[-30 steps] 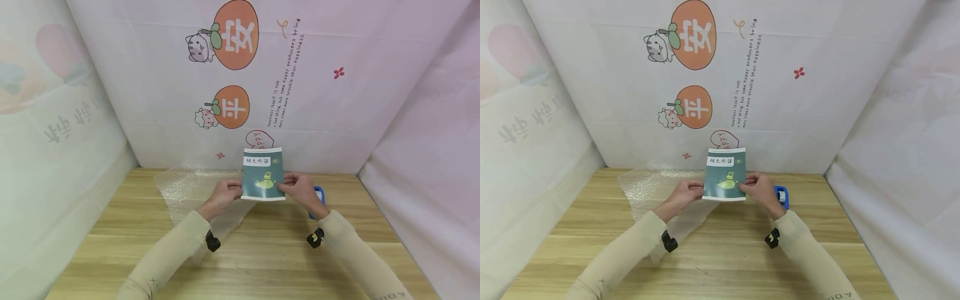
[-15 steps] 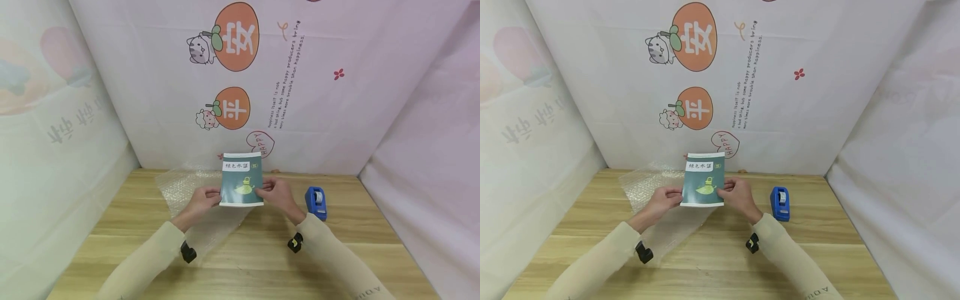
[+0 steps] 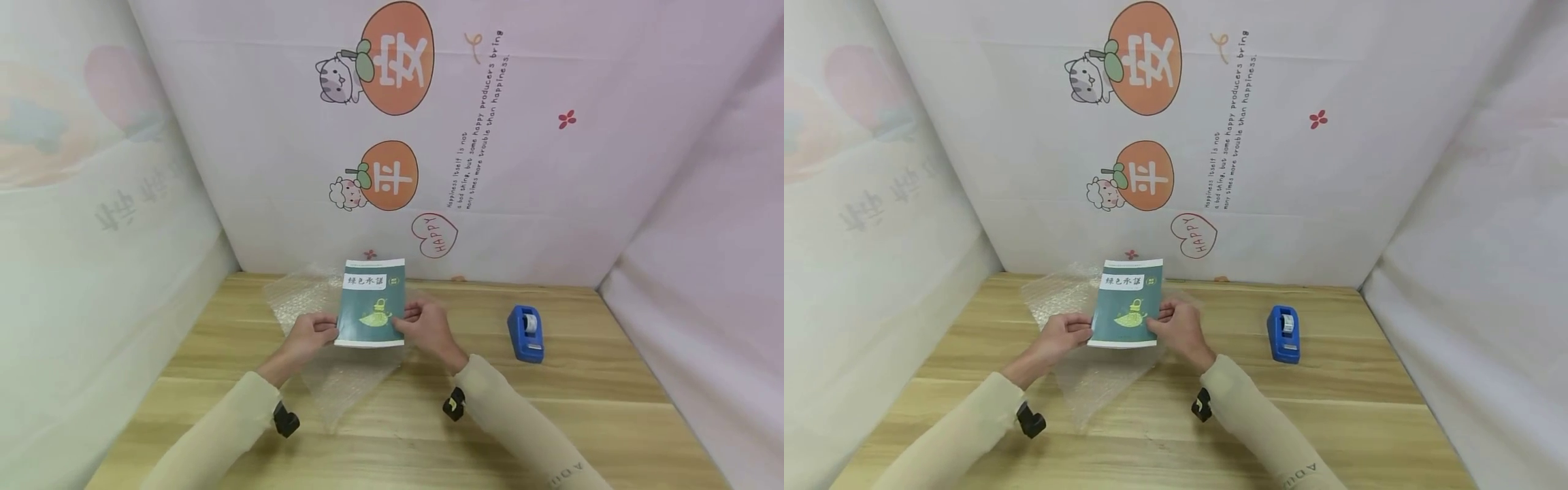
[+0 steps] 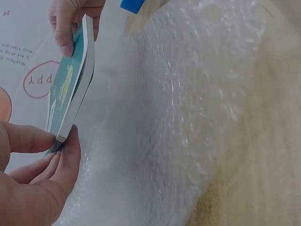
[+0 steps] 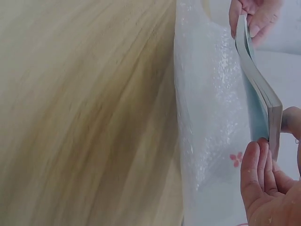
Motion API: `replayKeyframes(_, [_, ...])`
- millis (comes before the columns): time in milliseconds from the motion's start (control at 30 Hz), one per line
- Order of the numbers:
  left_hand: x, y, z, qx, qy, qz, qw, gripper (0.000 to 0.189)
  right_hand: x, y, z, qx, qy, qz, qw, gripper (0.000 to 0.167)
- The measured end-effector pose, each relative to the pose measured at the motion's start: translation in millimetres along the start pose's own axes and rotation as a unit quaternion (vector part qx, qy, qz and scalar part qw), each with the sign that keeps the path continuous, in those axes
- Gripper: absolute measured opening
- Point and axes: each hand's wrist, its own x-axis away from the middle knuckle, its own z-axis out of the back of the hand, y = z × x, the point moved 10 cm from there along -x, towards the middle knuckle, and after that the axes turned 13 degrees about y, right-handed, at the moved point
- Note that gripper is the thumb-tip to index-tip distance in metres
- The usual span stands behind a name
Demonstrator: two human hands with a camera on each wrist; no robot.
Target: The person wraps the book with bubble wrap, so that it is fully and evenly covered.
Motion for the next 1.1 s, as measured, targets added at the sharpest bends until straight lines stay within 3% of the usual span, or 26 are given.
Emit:
replayKeyframes(333, [-3.7, -22.0, 15.4, -0.041, 0.021, 0.017, 0.9988, 0.035, 0.7, 11.2, -31.4, 0.010, -0.022, -0.009, 0.9997, 0.030])
replayKeyframes(667, [-8.2, -38.3, 22.1, -0.064, 0.038, 0.029, 0.9968, 0.034, 0.9, 25.0, -53.1, 0.016, -0.039, -0.031, 0.9986, 0.032])
replayKeyframes(1100, [-14.2, -50.6, 16.0, -0.052, 0.029, 0.015, 0.9981, 0.032, 4.2, 40.5, -60.5, 0.055, -0.047, -0.043, 0.9965, 0.031])
